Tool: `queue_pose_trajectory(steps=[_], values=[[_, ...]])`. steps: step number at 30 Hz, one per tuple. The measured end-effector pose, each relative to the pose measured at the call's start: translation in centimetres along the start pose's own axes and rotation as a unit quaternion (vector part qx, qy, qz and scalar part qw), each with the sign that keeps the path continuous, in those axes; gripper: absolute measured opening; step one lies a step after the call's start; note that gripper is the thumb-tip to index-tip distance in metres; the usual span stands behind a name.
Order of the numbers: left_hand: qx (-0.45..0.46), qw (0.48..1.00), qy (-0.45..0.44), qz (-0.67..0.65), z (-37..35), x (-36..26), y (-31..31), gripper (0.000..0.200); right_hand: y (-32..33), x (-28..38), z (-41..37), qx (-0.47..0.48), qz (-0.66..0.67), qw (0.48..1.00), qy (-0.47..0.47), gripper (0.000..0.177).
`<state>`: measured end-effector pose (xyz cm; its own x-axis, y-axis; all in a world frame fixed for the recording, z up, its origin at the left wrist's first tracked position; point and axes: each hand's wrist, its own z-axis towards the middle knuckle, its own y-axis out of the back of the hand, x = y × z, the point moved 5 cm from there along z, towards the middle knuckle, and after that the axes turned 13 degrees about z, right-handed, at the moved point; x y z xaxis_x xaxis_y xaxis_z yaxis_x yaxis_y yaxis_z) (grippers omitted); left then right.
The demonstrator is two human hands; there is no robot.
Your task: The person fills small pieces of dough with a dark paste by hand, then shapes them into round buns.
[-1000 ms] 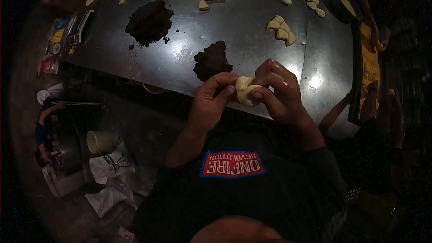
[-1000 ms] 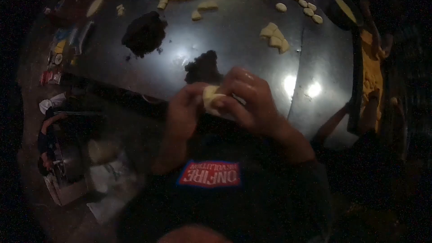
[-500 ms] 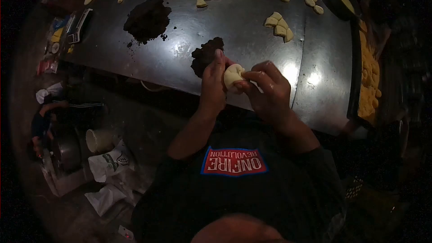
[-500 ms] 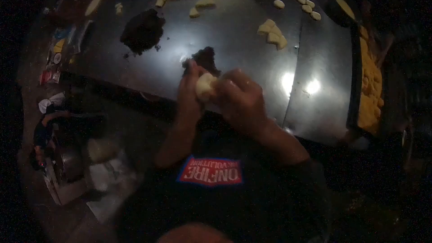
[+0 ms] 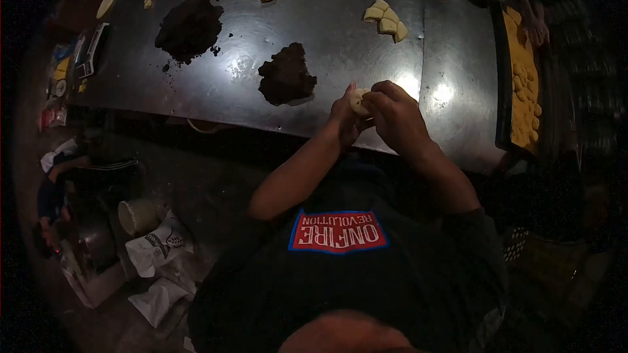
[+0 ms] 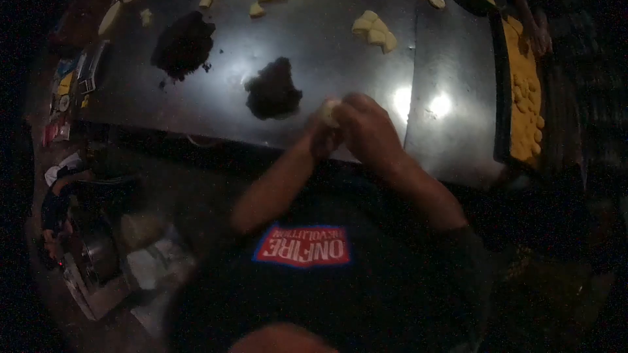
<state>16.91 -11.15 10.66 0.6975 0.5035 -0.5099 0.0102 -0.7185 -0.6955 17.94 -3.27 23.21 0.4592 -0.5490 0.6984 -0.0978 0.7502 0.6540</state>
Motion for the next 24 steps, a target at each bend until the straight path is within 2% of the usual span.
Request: queue_pose_trajectory(steps=[2,3,4,6,7,10,12,14,16,17,18,19,20,22,24], values=[[-0.136,0.972,0.067,0.177,0.6,0.9,1.5,0.047,-1.2,-3.6,-1.1,0.006,-0.010,0.999,-0.042,0.010],[-0.179,0.965,0.023,0.188,1.9,2.3,3.9,0.050,-2.2,-6.1,-1.7,0.010,-0.020,0.997,-0.078,0.008],[-0.179,0.965,0.029,0.189,2.5,3.7,5.4,0.050,-4.1,-9.8,-2.9,0.010,-0.019,0.996,-0.084,0.008],[-0.236,0.935,-0.015,0.264,2.2,4.1,8.5,0.050,-8.2,-17.4,-5.8,0.074,-0.078,0.974,-0.201,0.009],[-0.234,0.935,-0.009,0.266,1.7,4.3,9.4,0.050,-7.9,-17.2,-5.9,0.074,-0.077,0.972,-0.208,0.009],[-0.260,0.916,-0.008,0.305,-0.3,3.9,11.0,0.046,-3.9,-12.0,-0.7,0.129,-0.065,0.980,-0.135,0.016],[-0.306,0.878,-0.094,0.356,-1.6,1.5,10.0,0.043,-1.8,-10.6,2.6,-0.023,-0.034,0.988,-0.149,0.022],[-0.308,0.880,-0.080,0.352,-1.9,1.2,10.0,0.040,-2.7,-10.0,3.8,-0.166,-0.128,0.977,0.033,0.030],[-0.307,0.897,-0.090,0.305,-2.3,0.8,9.9,0.040,-9.9,-15.4,0.8,-0.089,-0.219,0.971,0.023,0.046],[-0.308,0.897,-0.087,0.303,-2.6,0.8,9.9,0.040,-12.4,-16.9,-0.4,0.149,-0.256,0.949,-0.110,0.061],[-0.308,0.897,-0.111,0.296,-2.9,0.3,9.9,0.039,-12.7,-17.6,0.2,0.149,-0.255,0.949,-0.109,0.061],[-0.307,0.897,-0.135,0.288,-3.2,0.0,9.8,0.039,-12.3,-18.0,1.3,0.087,-0.265,0.957,-0.075,0.064],[-0.307,0.898,-0.119,0.290,-4.3,0.7,10.1,0.039,-12.4,-17.7,0.4,0.032,-0.269,0.961,-0.054,0.067],[-0.271,0.899,-0.162,0.305,-3.9,-0.3,9.5,0.040,-12.5,-18.7,0.8,0.033,-0.263,0.962,-0.074,0.066],[-0.255,0.906,-0.172,0.291,-4.4,-0.6,9.2,0.040,-12.6,-18.8,1.3,0.099,-0.221,0.959,-0.150,0.067]])
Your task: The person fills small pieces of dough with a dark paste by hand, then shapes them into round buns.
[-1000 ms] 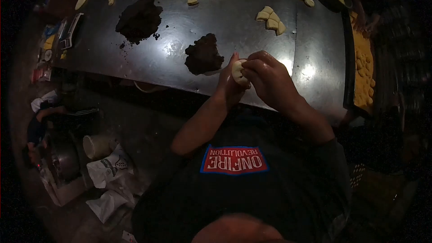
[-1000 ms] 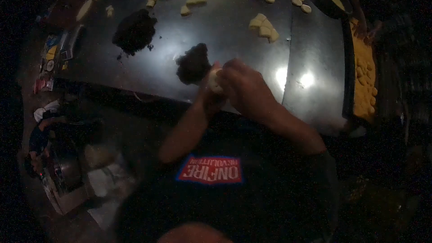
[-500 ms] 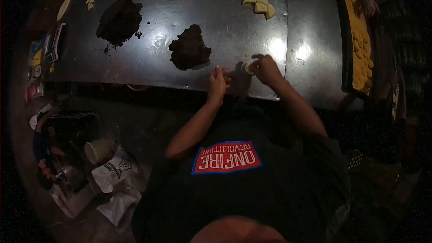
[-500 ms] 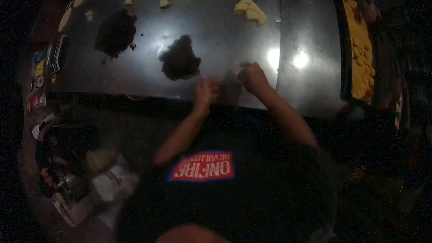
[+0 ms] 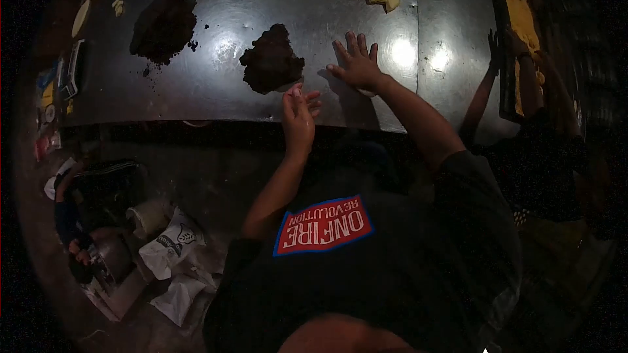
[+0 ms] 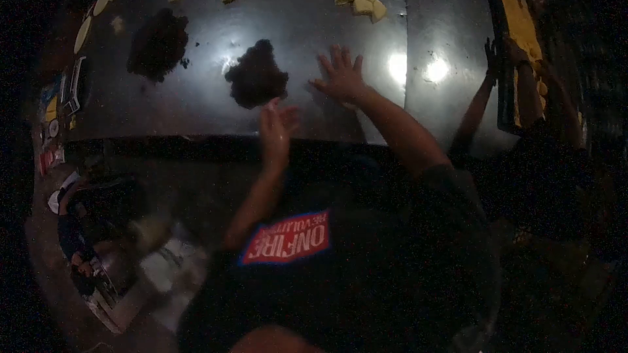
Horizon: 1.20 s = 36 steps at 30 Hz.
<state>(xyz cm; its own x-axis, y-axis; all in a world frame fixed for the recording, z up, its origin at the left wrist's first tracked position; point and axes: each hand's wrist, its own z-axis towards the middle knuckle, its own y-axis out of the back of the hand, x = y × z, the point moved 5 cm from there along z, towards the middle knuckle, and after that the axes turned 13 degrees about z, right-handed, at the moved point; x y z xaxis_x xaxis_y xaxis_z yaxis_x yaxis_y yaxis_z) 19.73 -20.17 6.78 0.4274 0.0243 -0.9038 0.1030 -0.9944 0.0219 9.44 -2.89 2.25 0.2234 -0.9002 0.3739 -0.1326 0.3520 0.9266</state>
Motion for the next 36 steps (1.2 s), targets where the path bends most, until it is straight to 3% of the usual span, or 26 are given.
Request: queue_pose_trajectory(steps=[1,3,4,6,10,12,13,15,17,18,20,21,22,24,25,26,27,28,29,30,31,32,33,34,35,36], values=[[0.007,1.000,-0.007,-0.021,-0.1,-0.2,0.0,0.041,0.7,-0.2,0.6,0.000,0.000,1.000,-0.001,0.067],[0.005,1.000,0.003,-0.022,-0.4,-0.2,0.4,0.040,3.7,0.5,1.6,0.179,0.158,0.961,-0.139,0.070],[0.004,1.000,0.010,-0.022,-0.3,-0.1,0.6,0.040,1.6,-0.4,1.0,0.181,0.160,0.960,-0.142,0.070],[0.001,1.000,0.013,-0.013,0.1,-0.1,0.5,0.040,-0.7,-1.7,-0.1,-0.127,0.001,0.992,-0.019,0.067],[0.018,1.000,-0.013,0.019,1.2,-0.5,-0.3,0.040,-0.9,-2.3,0.6,-0.114,0.033,0.990,-0.075,0.060],[0.023,1.000,-0.007,0.020,2.3,-1.3,-0.9,0.040,0.0,-4.6,2.9,0.021,0.234,0.955,-0.179,0.058],[0.024,0.999,0.004,0.021,2.7,-1.4,-1.2,0.039,0.1,-5.6,2.4,0.022,0.235,0.955,-0.182,0.058],[0.024,0.999,0.002,0.021,3.6,-1.8,-1.5,0.039,1.7,-5.0,1.1,-0.002,0.263,0.964,-0.035,0.050],[0.030,0.999,-0.016,0.020,5.3,-2.7,-2.3,0.039,2.6,-1.8,-2.5,0.211,0.070,0.973,-0.066,0.045],[0.027,0.999,0.004,0.030,5.8,-2.6,-2.4,0.038,-0.6,-3.6,-4.6,0.102,0.102,0.986,-0.081,0.044],[0.031,0.999,0.008,0.038,7.5,-3.0,-3.2,0.038,2.2,-2.6,-5.7,0.048,0.179,0.981,-0.058,0.039],[0.033,0.998,0.015,0.043,8.1,-3.1,-3.6,0.037,3.1,-3.6,-5.5,0.162,0.265,0.943,-0.121,0.031],[0.036,0.998,0.024,0.049,9.0,-3.1,-4.1,0.036,3.9,-5.5,-5.0,0.152,0.263,0.945,-0.121,0.031],[0.058,0.996,0.054,0.041,10.9,-4.3,-5.9,0.036,4.2,-8.2,-4.6,0.255,0.536,0.777,-0.208,0.025],[0.073,0.993,0.090,0.031,11.9,-4.6,-7.0,0.036,5.2,-10.1,-3.4,0.177,0.577,0.766,-0.223,0.023],[0.076,0.993,0.086,0.033,12.9,-5.1,-7.9,0.036,6.9,-10.3,-2.0,0.172,0.578,0.766,-0.221,0.023],[0.089,0.992,0.085,0.009,14.2,-5.4,-9.2,0.037,10.1,-11.2,-0.1,-0.086,0.700,0.674,-0.220,0.023],[0.103,0.991,0.085,-0.017,15.6,-5.7,-10.5,0.038,12.2,-12.8,0.1,-0.336,0.758,0.522,-0.199,0.023],[0.095,0.992,0.087,-0.009,17.5,-6.0,-11.9,0.044,12.3,-13.4,0.6,-0.339,0.758,0.521,-0.196,0.023],[0.098,0.992,0.084,-0.007,19.5,-5.7,-13.1,0.044,12.5,-13.9,1.1,-0.342,0.732,0.562,-0.181,0.024],[0.099,0.988,0.093,-0.071,21.8,-5.2,-14.2,0.046,12.5,-14.4,1.4,-0.344,0.703,0.601,-0.165,0.024],[0.100,0.981,0.101,-0.135,24.4,-4.1,-15.1,0.048,12.0,-14.8,1.2,-0.349,0.703,0.598,-0.163,0.024],[0.104,0.981,0.098,-0.132,28.5,-0.7,-14.8,0.048,10.4,-14.6,0.9,-0.265,0.693,0.638,-0.205,0.024],[0.160,0.983,-0.002,-0.087,32.7,1.4,-16.0,0.047,8.4,-14.3,0.2,-0.178,0.676,0.672,-0.246,0.025],[0.215,0.970,-0.102,-0.042,36.3,3.6,-17.4,0.046,6.7,-14.3,-0.8,-0.171,0.664,0.686,-0.245,0.024],[0.218,0.969,-0.104,-0.042,34.2,-0.6,-19.3,0.046,4.9,-14.3,-1.9,-0.164,0.650,0.701,-0.244,0.024]])
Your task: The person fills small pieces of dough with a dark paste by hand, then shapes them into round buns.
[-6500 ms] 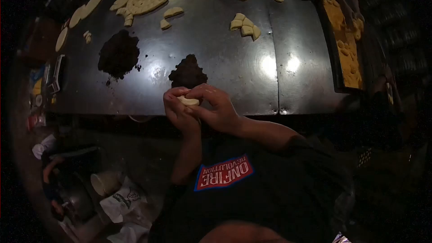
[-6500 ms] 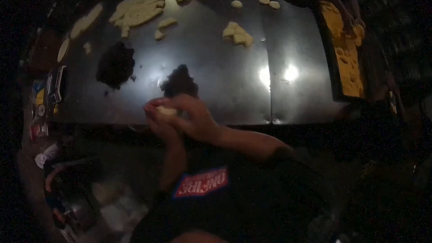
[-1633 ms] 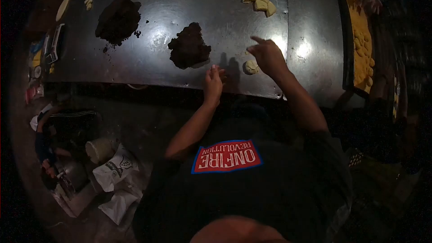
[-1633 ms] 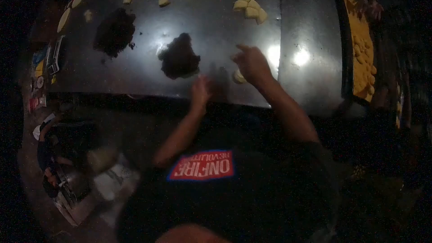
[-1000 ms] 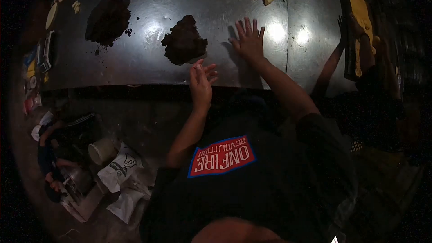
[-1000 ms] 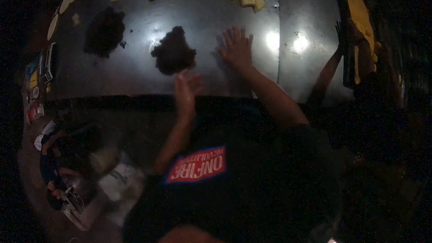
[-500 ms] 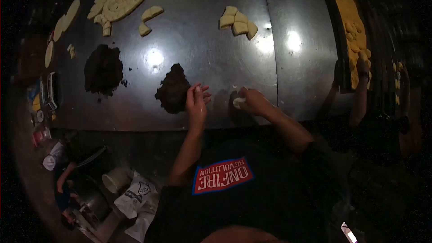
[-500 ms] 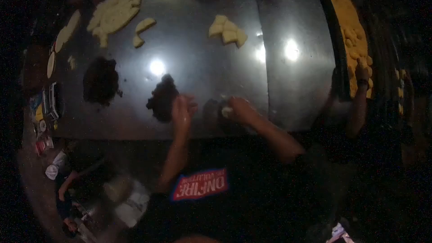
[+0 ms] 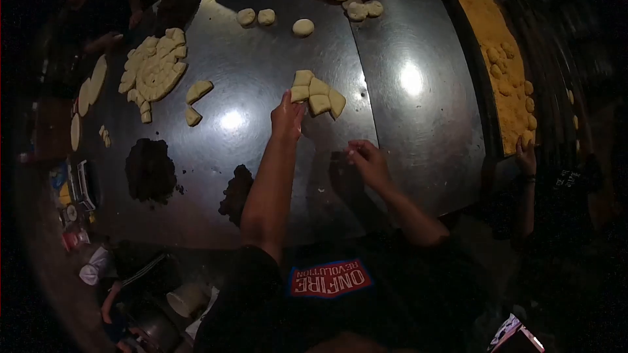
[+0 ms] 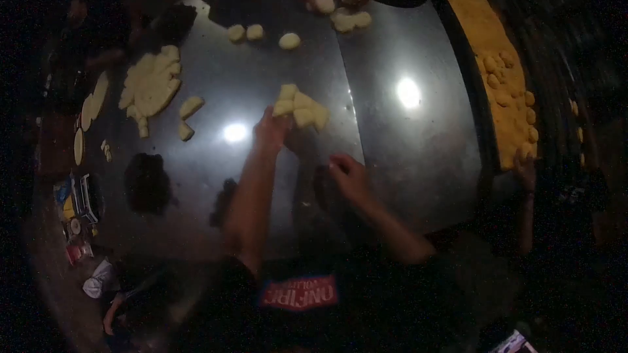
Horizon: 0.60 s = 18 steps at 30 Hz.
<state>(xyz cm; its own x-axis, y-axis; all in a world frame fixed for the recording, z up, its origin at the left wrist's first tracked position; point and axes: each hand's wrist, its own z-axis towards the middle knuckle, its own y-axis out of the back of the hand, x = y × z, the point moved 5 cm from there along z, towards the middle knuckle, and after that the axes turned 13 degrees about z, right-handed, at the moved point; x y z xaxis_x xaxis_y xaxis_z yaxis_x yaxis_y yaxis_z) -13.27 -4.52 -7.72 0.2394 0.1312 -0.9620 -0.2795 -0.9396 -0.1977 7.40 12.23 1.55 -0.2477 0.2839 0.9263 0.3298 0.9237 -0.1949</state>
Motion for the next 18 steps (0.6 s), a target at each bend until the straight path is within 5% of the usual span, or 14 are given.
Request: queue_pose_trajectory(steps=[2,3,5,8,11,15,18], values=[[-0.090,0.941,0.190,0.264,-1.8,-8.0,-3.8,0.046,0.8,-2.8,-2.1,-0.022,-0.004,1.000,-0.016,0.024],[-0.087,0.942,0.189,0.264,-1.4,-7.8,-4.8,0.046,1.2,-3.8,-2.9,-0.041,-0.007,0.999,-0.032,0.023],[-0.281,0.913,0.136,0.261,-0.9,-7.8,-4.2,0.046,1.6,-4.4,-4.6,-0.034,-0.023,0.998,-0.039,0.024],[-0.323,0.862,0.053,0.388,-0.7,-7.9,-4.3,0.046,1.7,-4.0,-6.2,-0.006,-0.048,0.997,-0.054,0.024],[-0.253,0.925,0.038,0.280,-3.7,-3.6,-1.7,0.041,1.7,-3.3,-6.5,0.021,-0.065,0.996,-0.059,0.025],[-0.152,0.886,0.133,0.417,-17.8,-5.5,0.0,0.035,0.1,-0.4,-6.8,0.051,-0.135,0.987,-0.068,0.034],[-0.040,0.865,0.106,0.488,-27.5,-3.1,2.7,0.034,-2.2,-0.7,-7.8,0.121,-0.186,0.971,-0.085,0.043]])
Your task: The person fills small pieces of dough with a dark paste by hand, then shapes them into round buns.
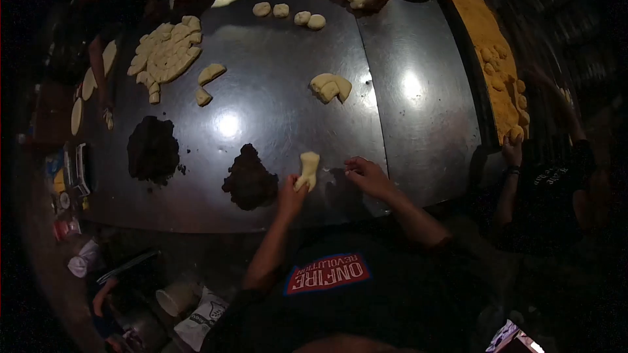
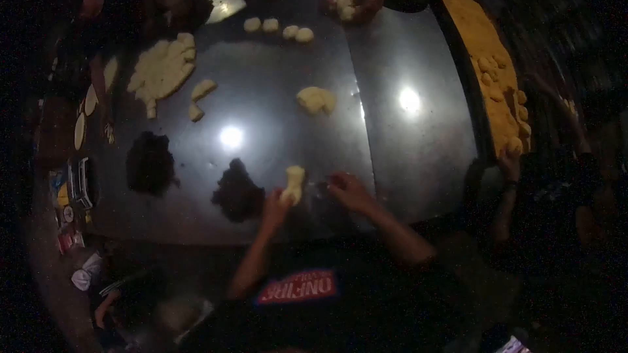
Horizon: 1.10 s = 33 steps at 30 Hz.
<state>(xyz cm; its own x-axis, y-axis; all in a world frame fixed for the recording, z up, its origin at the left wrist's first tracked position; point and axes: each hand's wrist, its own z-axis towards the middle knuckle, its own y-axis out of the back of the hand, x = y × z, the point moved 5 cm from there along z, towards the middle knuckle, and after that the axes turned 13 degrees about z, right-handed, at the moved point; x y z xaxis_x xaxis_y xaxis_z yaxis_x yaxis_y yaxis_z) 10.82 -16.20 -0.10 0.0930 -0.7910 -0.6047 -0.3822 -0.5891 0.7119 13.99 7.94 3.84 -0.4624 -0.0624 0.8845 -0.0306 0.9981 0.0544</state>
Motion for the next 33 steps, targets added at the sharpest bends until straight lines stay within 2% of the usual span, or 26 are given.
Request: queue_pose_trajectory(steps=[1,2,4,6,7,9,10,12,13,14,16,17,18,20,21,23,24,25,26,27,28,29,30,31,32,33], values=[[0.028,0.999,-0.009,0.020,-2.9,0.0,0.9,0.034,-1.0,-0.7,0.1,0.007,-0.004,1.000,-0.001,0.043],[0.025,1.000,-0.002,0.017,-4.6,0.7,1.7,0.034,-2.7,-1.4,0.3,0.047,-0.061,0.996,0.047,0.047],[0.130,0.991,-0.016,-0.002,-8.2,2.1,2.0,0.034,-6.0,-1.9,-0.4,0.097,-0.119,0.984,0.094,0.052],[0.145,0.989,-0.023,-0.029,-10.2,1.4,3.9,0.032,-9.6,-0.2,-1.9,0.139,-0.262,0.912,0.283,0.062],[0.160,0.975,-0.030,-0.153,-11.0,1.1,4.4,0.030,-10.7,-0.1,-2.6,0.143,-0.263,0.911,0.283,0.062],[0.160,0.921,-0.074,-0.346,-12.4,-0.5,5.9,0.027,-13.1,0.0,-4.8,0.284,-0.042,0.950,0.126,0.061],[0.156,0.921,-0.074,-0.350,-12.8,-0.9,6.8,0.027,-14.0,0.6,-6.1,0.343,0.070,0.936,0.042,0.061],[0.159,0.892,-0.133,-0.401,-13.1,-2.2,8.3,0.028,-15.7,2.8,-8.9,0.434,0.284,0.846,-0.126,0.061],[0.131,0.910,-0.104,-0.379,-12.6,-2.2,8.4,0.027,-15.5,4.4,-9.4,0.356,0.271,0.887,-0.111,0.048],[0.130,0.910,-0.107,-0.379,-12.0,-2.8,8.8,0.027,-15.2,5.1,-9.8,0.356,0.270,0.888,-0.109,0.048],[-0.015,0.964,-0.176,-0.198,-10.4,-4.6,10.7,0.026,-11.4,5.3,-8.9,0.117,0.072,0.989,-0.059,0.036],[-0.031,0.960,-0.206,-0.187,-9.4,-5.4,10.7,0.025,-9.6,5.2,-8.9,0.032,0.029,0.997,0.069,0.029],[-0.028,0.959,-0.211,-0.185,-8.2,-6.1,10.3,0.025,-8.4,5.3,-9.5,0.027,0.032,0.997,0.071,0.029],[-0.009,0.960,-0.224,-0.164,-5.1,-7.7,9.0,0.027,-4.8,7.5,-11.5,-0.082,-0.146,0.966,0.199,0.028],[-0.001,0.960,-0.229,-0.162,-2.3,-7.6,8.1,0.027,-2.8,7.7,-12.7,-0.133,-0.104,0.971,0.168,0.027],[-0.040,0.981,-0.189,0.013,3.6,-6.3,5.7,0.039,1.7,6.4,-14.2,-0.208,-0.018,0.970,0.128,0.028],[-0.033,0.980,-0.194,0.016,4.5,-6.5,4.4,0.039,3.6,5.7,-14.6,-0.232,0.027,0.965,0.121,0.031],[-0.103,0.959,-0.188,0.185,5.0,-6.8,3.4,0.046,4.6,7.2,-15.6,-0.258,-0.131,0.926,0.243,0.037],[-0.173,0.906,-0.174,0.346,5.2,-7.8,2.5,0.052,5.2,7.1,-15.3,-0.263,-0.131,0.925,0.240,0.037],[-0.099,0.923,-0.173,0.330,4.1,-11.2,3.6,0.059,5.8,6.4,-14.8,-0.259,-0.031,0.943,0.204,0.037],[-0.095,0.923,-0.173,0.330,3.6,-13.0,3.7,0.059,6.0,5.8,-14.2,-0.249,0.069,0.952,0.166,0.038],[-0.121,0.952,-0.230,0.160,2.6,-14.7,3.9,0.055,5.3,6.3,-13.4,-0.233,0.068,0.959,0.146,0.032],[-0.145,0.950,-0.277,-0.014,1.2,-16.0,4.6,0.052,4.0,7.0,-12.4,-0.227,0.070,0.961,0.139,0.032],[-0.148,0.952,-0.269,-0.011,-0.2,-17.8,5.3,0.052,2.4,8.6,-11.3,-0.215,0.071,0.952,0.205,0.026],[-0.137,0.939,-0.262,-0.177,-1.8,-19.6,6.4,0.044,0.8,10.4,-10.1,-0.200,0.071,0.938,0.274,0.020],[-0.127,0.899,-0.247,-0.339,-2.9,-20.2,7.4,0.041,-0.8,11.9,-8.7,-0.187,0.071,0.941,0.273,0.020]])
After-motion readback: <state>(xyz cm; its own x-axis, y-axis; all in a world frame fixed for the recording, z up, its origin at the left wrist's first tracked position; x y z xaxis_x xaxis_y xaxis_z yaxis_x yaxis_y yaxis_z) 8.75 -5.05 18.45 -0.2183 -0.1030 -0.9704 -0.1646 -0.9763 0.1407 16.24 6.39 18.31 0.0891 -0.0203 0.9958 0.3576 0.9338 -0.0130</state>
